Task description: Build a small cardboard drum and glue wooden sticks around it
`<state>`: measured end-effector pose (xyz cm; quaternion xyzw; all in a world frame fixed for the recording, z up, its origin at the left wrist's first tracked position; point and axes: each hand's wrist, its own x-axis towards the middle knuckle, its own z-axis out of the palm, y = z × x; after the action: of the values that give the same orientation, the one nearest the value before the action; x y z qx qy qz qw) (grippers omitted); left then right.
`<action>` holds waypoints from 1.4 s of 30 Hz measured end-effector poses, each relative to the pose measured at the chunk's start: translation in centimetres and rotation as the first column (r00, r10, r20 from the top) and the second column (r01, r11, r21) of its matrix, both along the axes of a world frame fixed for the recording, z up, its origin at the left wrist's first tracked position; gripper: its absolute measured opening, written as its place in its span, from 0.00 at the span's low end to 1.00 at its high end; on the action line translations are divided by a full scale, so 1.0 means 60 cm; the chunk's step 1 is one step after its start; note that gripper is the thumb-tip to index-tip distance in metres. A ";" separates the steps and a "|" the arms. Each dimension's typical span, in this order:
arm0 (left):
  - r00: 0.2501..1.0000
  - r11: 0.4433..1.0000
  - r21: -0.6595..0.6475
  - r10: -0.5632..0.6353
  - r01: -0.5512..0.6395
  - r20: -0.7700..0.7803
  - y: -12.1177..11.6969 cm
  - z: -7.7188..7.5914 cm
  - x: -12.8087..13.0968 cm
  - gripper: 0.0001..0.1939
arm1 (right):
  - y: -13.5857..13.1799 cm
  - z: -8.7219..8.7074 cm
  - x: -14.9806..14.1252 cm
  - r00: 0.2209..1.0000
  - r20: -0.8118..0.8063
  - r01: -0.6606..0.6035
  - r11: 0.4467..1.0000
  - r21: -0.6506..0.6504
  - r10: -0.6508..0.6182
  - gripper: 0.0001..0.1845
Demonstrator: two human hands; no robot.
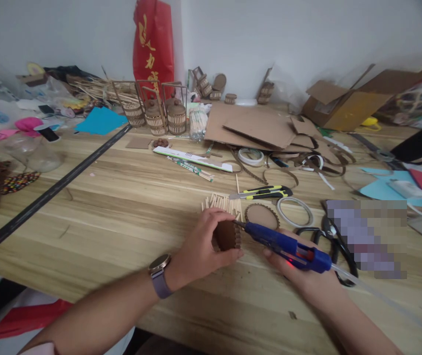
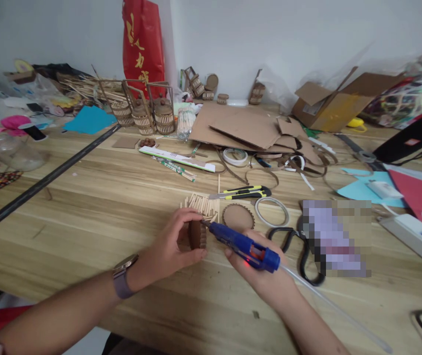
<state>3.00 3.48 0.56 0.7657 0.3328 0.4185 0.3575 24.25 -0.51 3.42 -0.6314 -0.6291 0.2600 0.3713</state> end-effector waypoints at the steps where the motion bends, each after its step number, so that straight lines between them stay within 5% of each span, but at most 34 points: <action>1: 1.000 1.000 -0.001 -0.001 0.001 0.001 0.000 0.000 0.000 0.28 | 0.000 0.000 0.001 1.000 0.003 -0.003 1.000 -0.004 0.003 0.13; 42: 1.000 0.999 -0.032 0.009 -0.009 0.006 -0.004 0.003 0.001 0.27 | -0.003 0.013 -0.002 0.998 0.038 0.052 0.998 0.019 -0.053 0.12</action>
<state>3.06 3.23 0.71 0.7570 0.3417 0.4174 0.3688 24.13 -0.70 4.18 -0.6491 -0.6219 0.2322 0.3715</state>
